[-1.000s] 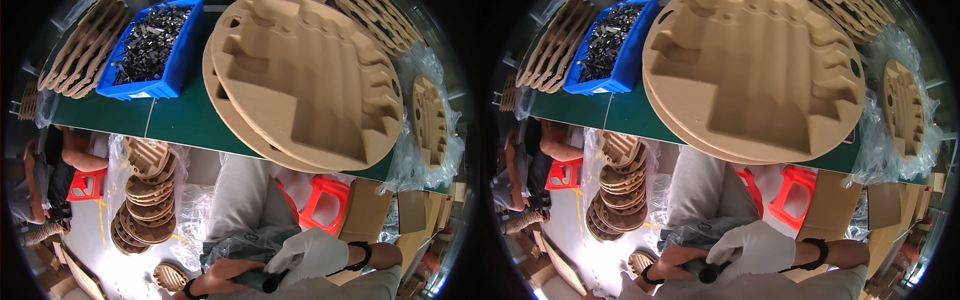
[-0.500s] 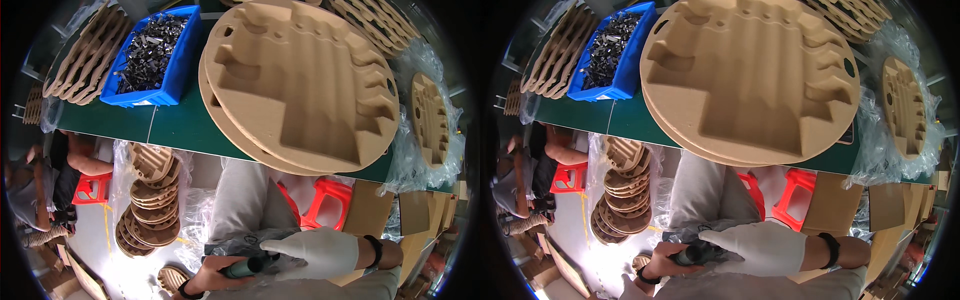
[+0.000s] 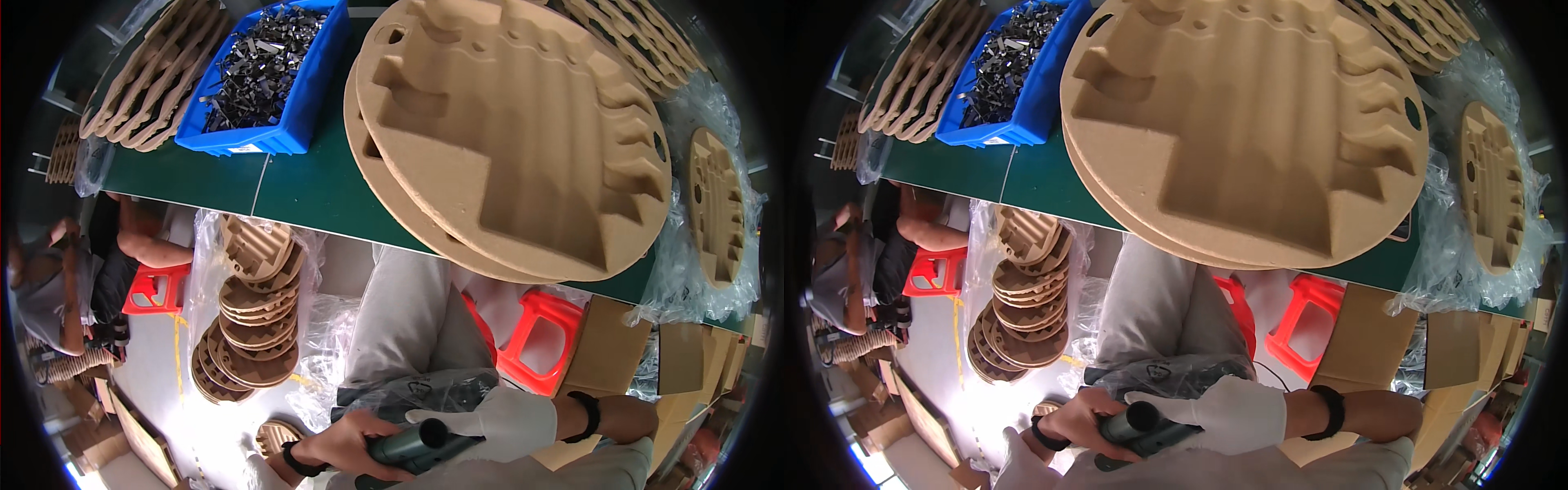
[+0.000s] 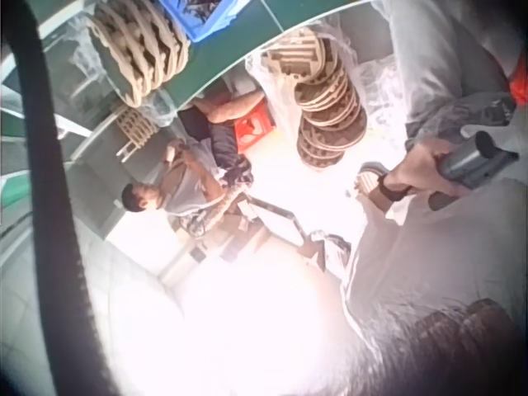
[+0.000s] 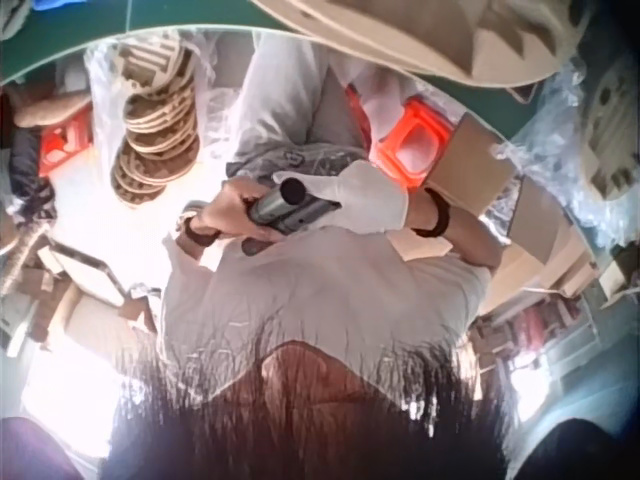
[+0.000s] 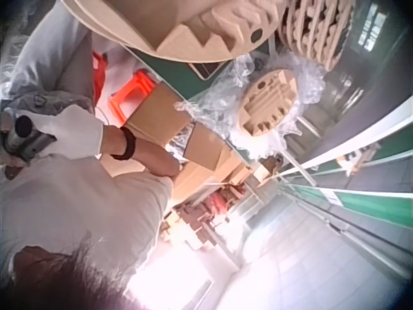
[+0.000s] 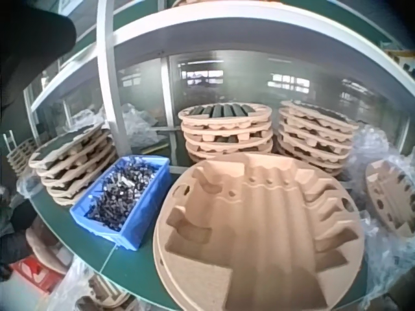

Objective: Packing green metal tubes into shaped cardboard molds at a manufacturing workbench.

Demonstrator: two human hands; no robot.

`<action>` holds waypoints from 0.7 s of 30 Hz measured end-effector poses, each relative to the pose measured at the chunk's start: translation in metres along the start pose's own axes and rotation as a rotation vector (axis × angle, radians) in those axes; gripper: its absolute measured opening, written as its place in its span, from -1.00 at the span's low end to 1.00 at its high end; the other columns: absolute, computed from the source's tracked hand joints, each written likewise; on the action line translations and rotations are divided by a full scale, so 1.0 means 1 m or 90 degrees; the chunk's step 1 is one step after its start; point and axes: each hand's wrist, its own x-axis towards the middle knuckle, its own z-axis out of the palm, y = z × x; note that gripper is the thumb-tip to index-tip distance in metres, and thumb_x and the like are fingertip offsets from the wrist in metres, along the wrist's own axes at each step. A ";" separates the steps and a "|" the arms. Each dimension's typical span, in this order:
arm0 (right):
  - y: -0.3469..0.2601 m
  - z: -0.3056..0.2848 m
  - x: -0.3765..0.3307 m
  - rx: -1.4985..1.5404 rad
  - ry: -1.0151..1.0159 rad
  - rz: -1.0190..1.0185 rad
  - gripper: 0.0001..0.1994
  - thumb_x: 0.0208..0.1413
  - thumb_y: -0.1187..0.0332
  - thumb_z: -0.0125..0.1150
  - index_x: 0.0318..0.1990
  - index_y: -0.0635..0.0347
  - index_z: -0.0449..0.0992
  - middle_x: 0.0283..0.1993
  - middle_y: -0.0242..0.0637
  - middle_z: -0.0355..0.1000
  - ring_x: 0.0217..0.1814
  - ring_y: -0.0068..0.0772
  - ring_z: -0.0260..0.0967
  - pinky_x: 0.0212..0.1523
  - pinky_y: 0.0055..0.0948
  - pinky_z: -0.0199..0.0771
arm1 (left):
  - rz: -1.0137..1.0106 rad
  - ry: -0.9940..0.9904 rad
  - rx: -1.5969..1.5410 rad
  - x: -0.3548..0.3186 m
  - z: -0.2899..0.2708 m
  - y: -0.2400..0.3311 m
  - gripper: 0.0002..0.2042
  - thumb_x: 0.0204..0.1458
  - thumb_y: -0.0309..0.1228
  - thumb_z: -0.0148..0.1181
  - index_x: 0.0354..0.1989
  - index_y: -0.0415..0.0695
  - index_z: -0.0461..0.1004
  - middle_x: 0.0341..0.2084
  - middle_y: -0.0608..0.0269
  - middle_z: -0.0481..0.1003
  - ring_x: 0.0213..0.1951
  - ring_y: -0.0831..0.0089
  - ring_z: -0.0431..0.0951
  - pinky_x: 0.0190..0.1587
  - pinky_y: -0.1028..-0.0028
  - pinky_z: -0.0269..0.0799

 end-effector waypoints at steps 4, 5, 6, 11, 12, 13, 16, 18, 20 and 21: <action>-0.016 -0.008 0.001 -0.129 -0.179 0.218 -0.19 0.11 0.25 0.21 0.46 -0.41 -0.10 -0.67 -0.32 0.29 -0.73 -0.36 0.27 -0.64 -0.38 0.23 | -0.031 -0.016 -0.020 0.003 0.004 0.004 -0.67 -0.14 -0.36 0.52 -0.23 -0.24 0.60 -0.67 0.46 0.38 -0.57 0.77 0.25 -0.54 0.64 0.12; -0.019 -0.010 0.002 -0.052 -0.174 0.230 -0.23 0.12 0.32 0.18 0.46 -0.31 -0.05 -0.43 -0.22 0.37 -0.55 -0.27 0.37 -0.49 -0.36 0.33 | -0.046 -0.004 -0.033 0.003 0.006 0.007 -0.68 -0.14 -0.36 0.52 -0.25 -0.24 0.60 -0.69 0.47 0.35 -0.58 0.77 0.24 -0.54 0.63 0.11; -0.020 -0.010 0.003 0.024 -0.170 0.241 -0.27 0.13 0.38 0.15 0.45 -0.20 0.00 -0.19 -0.12 0.46 -0.37 -0.19 0.46 -0.35 -0.35 0.43 | -0.047 -0.004 -0.034 0.005 0.009 0.010 -0.68 -0.14 -0.36 0.52 -0.25 -0.24 0.60 -0.69 0.47 0.35 -0.58 0.77 0.24 -0.54 0.63 0.11; -0.013 -0.012 -0.007 0.011 -0.220 0.251 -0.31 0.15 0.42 0.12 0.44 -0.16 0.04 -0.23 -0.16 0.46 -0.39 -0.23 0.45 -0.36 -0.36 0.42 | -0.144 -0.016 -0.004 0.005 0.006 0.008 -0.64 -0.16 -0.27 0.53 -0.26 -0.23 0.60 -0.70 0.52 0.31 -0.59 0.77 0.20 -0.56 0.63 0.05; -0.013 -0.013 -0.008 0.005 -0.251 0.279 -0.33 0.16 0.43 0.10 0.43 -0.15 0.06 -0.23 -0.17 0.46 -0.39 -0.23 0.45 -0.37 -0.36 0.41 | -0.145 -0.017 -0.007 0.006 0.006 0.009 -0.64 -0.16 -0.27 0.53 -0.26 -0.23 0.60 -0.70 0.52 0.31 -0.59 0.77 0.20 -0.56 0.63 0.05; -0.007 -0.009 -0.013 0.005 -0.252 0.279 -0.33 0.16 0.43 0.10 0.43 -0.15 0.06 -0.23 -0.17 0.46 -0.39 -0.23 0.45 -0.37 -0.36 0.41 | -0.165 -0.021 -0.022 0.007 0.006 0.011 -0.64 -0.16 -0.25 0.53 -0.26 -0.22 0.60 -0.69 0.52 0.32 -0.58 0.77 0.21 -0.55 0.64 0.05; -0.001 -0.001 -0.019 0.022 -0.194 0.210 -0.41 0.18 0.43 0.09 0.38 -0.11 0.15 -0.22 -0.19 0.48 -0.38 -0.23 0.45 -0.37 -0.38 0.41 | -0.191 -0.032 -0.043 0.002 0.008 0.006 -0.64 -0.16 -0.24 0.52 -0.26 -0.21 0.60 -0.67 0.51 0.33 -0.57 0.77 0.22 -0.53 0.64 0.07; -0.021 -0.021 -0.001 0.197 -0.257 0.364 -0.47 0.20 0.34 0.14 0.33 -0.07 0.22 -0.22 -0.21 0.51 -0.34 -0.35 0.49 -0.38 -0.42 0.42 | -0.194 -0.030 -0.046 0.001 0.009 0.008 -0.64 -0.16 -0.24 0.52 -0.26 -0.20 0.60 -0.67 0.51 0.33 -0.56 0.77 0.22 -0.52 0.64 0.08; -0.027 -0.023 0.000 0.145 -0.193 0.322 -0.48 0.21 0.29 0.16 0.32 -0.05 0.23 -0.21 -0.25 0.52 -0.35 -0.43 0.50 -0.38 -0.47 0.42 | -0.140 0.009 -0.063 0.003 0.013 0.019 -0.64 -0.16 -0.24 0.52 -0.27 -0.20 0.60 -0.67 0.51 0.34 -0.56 0.78 0.23 -0.51 0.65 0.10; -0.027 -0.024 -0.001 0.096 -0.128 0.278 -0.48 0.22 0.24 0.18 0.31 -0.04 0.24 -0.21 -0.29 0.53 -0.35 -0.51 0.51 -0.39 -0.51 0.43 | -0.138 0.010 -0.065 0.003 0.012 0.019 -0.64 -0.16 -0.24 0.52 -0.27 -0.20 0.60 -0.67 0.51 0.34 -0.56 0.78 0.23 -0.51 0.65 0.10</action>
